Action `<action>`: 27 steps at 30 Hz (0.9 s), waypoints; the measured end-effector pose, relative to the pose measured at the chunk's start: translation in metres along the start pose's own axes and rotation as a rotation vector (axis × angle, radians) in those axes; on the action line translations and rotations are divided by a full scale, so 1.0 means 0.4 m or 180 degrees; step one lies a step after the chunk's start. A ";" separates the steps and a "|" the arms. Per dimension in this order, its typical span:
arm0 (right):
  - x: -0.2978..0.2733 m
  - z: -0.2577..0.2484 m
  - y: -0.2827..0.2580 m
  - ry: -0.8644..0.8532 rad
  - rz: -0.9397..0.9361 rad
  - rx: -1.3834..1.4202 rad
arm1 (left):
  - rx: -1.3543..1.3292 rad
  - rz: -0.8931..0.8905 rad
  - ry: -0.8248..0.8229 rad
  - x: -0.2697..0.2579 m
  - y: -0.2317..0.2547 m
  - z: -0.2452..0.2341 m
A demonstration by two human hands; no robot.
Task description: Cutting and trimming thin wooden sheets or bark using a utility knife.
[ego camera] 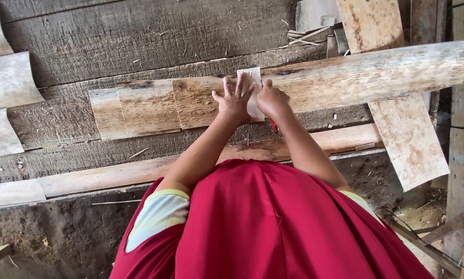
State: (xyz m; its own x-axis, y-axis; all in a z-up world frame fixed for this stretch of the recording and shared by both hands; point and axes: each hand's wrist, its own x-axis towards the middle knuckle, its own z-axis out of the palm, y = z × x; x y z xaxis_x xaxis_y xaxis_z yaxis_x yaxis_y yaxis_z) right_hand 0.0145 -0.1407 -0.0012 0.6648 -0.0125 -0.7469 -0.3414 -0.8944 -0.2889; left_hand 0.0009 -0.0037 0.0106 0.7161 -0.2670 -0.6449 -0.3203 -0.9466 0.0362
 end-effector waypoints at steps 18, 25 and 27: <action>-0.264 0.068 0.029 -0.0330 0.0279 -0.0119 | -0.0098 -0.0065 -0.0236 0.002 0.001 -0.011; -0.289 0.129 0.081 -0.0444 0.0394 -0.0130 | -0.0048 -0.0055 -0.0277 -0.006 0.009 -0.023; -0.283 0.121 0.105 -0.0605 0.0232 -0.0015 | -0.0012 -0.0112 -0.0347 -0.008 0.007 -0.035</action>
State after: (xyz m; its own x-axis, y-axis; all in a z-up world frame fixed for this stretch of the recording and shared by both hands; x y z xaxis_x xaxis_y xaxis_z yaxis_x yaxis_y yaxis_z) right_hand -0.1072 -0.1552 0.0423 0.5009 0.0070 -0.8655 -0.3807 -0.8963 -0.2276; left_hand 0.0067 -0.0081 0.0235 0.6552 -0.2125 -0.7250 -0.2937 -0.9558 0.0147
